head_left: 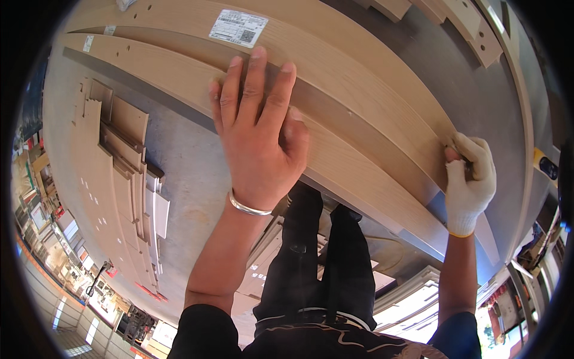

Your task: The person sands the edges and surfaces of several curved wooden boards using a sanding block and a hand scraper. They handle each board individually, turning them over and smoothing different sides before placing them back on the workbench.

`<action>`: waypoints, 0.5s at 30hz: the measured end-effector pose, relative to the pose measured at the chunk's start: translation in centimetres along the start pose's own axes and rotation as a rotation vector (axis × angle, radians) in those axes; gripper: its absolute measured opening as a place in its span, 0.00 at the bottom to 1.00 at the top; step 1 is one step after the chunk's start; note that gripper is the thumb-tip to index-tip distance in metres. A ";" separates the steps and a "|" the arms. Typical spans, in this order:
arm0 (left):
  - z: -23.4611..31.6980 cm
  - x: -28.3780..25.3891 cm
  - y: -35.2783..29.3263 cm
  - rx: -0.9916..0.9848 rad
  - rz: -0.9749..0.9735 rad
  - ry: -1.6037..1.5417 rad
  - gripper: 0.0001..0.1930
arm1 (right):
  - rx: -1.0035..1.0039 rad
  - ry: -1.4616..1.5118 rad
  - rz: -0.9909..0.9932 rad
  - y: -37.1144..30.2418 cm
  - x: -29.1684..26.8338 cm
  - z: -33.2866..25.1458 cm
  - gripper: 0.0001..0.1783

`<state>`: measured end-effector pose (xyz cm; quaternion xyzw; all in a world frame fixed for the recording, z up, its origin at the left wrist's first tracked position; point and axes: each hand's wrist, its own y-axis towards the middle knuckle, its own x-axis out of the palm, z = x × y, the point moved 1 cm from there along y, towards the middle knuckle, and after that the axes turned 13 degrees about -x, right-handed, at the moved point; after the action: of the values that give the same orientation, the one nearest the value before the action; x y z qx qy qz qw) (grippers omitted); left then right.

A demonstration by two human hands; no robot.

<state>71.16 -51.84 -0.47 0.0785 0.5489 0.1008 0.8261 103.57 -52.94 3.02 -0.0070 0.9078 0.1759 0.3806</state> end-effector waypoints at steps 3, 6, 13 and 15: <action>1.1 -0.5 -0.4 0.001 -0.040 0.056 0.27 | 0.106 0.003 0.014 -2.1 -1.7 2.0 0.18; 2.5 -0.6 -0.9 -0.002 -0.081 0.116 0.25 | 0.168 0.081 0.038 -2.6 -1.7 2.6 0.17; 8.2 1.0 -4.9 -0.015 -0.144 -0.030 0.25 | 0.110 0.083 0.048 -1.8 -1.2 2.1 0.13; 9.7 1.2 -5.8 -0.031 -0.170 -0.066 0.25 | 0.079 0.079 0.048 -1.7 -1.2 2.1 0.13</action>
<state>81.02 -57.32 0.78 0.0222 0.5243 0.0364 0.8504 106.11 -54.04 1.92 0.0227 0.9283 0.1485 0.3401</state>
